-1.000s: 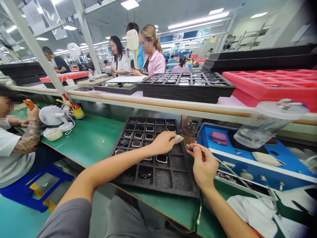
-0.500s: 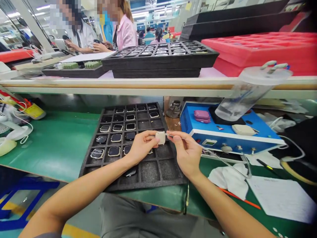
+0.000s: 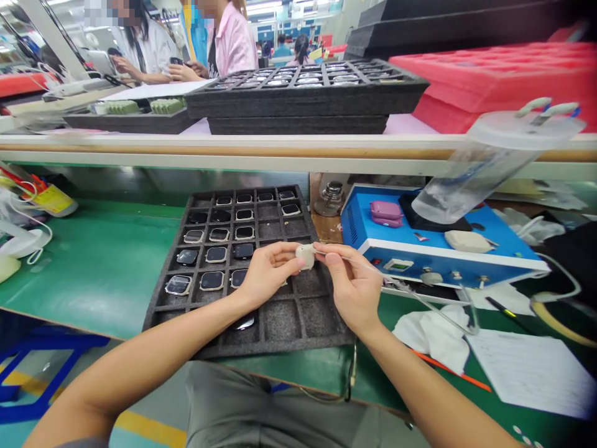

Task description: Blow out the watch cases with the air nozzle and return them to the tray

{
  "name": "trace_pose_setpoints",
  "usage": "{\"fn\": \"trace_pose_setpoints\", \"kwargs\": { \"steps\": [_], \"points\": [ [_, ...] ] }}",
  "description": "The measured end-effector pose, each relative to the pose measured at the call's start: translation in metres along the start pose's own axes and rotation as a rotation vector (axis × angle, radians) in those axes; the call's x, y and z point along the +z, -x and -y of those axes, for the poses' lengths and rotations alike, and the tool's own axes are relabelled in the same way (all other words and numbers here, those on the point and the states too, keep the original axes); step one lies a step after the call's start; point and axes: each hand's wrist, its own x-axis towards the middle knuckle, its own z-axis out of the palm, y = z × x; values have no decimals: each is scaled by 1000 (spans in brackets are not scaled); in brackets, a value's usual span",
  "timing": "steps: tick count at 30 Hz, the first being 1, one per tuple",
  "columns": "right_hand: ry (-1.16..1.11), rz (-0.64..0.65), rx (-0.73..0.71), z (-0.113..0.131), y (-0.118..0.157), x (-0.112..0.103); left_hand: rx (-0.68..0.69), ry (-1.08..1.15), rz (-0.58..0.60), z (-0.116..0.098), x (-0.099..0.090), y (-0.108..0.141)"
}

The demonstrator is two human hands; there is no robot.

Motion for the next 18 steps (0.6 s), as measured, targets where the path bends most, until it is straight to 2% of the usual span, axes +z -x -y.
{"fn": "trace_pose_setpoints", "kwargs": {
  "steps": [18],
  "points": [
    [-1,1,-1,-2,1,-2,20,-14,15,2,-2,0]
  ]
}}
